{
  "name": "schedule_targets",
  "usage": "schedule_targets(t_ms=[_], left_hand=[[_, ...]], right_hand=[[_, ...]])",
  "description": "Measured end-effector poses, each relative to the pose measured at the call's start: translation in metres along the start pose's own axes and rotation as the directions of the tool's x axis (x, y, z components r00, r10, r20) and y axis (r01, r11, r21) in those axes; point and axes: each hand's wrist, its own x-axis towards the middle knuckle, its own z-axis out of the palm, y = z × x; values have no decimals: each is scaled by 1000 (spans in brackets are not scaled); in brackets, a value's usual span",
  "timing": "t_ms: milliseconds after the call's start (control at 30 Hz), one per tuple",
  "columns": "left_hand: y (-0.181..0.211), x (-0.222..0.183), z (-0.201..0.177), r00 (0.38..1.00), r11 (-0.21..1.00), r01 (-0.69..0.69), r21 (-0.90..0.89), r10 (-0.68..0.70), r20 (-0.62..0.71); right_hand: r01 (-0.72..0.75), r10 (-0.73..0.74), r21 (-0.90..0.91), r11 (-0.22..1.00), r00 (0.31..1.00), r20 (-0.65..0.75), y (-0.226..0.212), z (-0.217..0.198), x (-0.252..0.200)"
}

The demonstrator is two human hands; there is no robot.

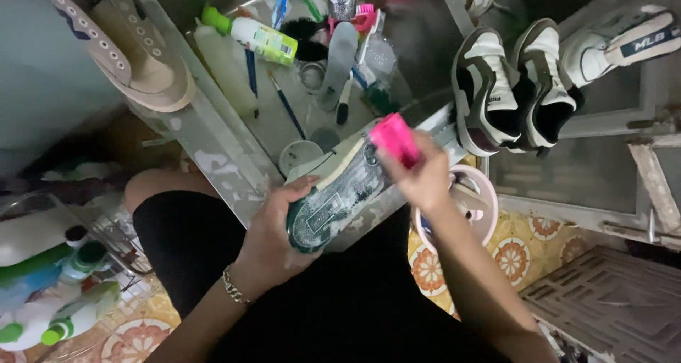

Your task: Scrubbing and cleaning a white sneaker using a brush, sponge, and cleaning solution in a sink area.

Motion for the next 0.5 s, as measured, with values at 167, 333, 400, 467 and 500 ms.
schedule_targets(t_ms=[167, 333, 400, 467, 500], left_hand=[[-5, -2, -4, 998, 967, -57, 248, 51, 29], [-6, -1, -7, 998, 965, -48, 257, 36, 51], [-19, -6, -7, 999, 965, -28, 261, 21, 32], [-33, -15, -10, 998, 961, 65, 270, -69, 6], [-6, -6, -7, 997, 960, 65, 273, -71, 12]], right_hand=[[-8, 6, 65, 998, 1000, 19, 2, 15, -8], [-38, 26, 115, 993, 994, 106, -13, 14, -8], [17, -63, 249, 968, 982, 177, -25, 17, -11], [-13, 4, 85, 996, 994, 111, -3, 8, 2], [-18, 9, 86, 996, 994, 106, 9, 4, 7]])
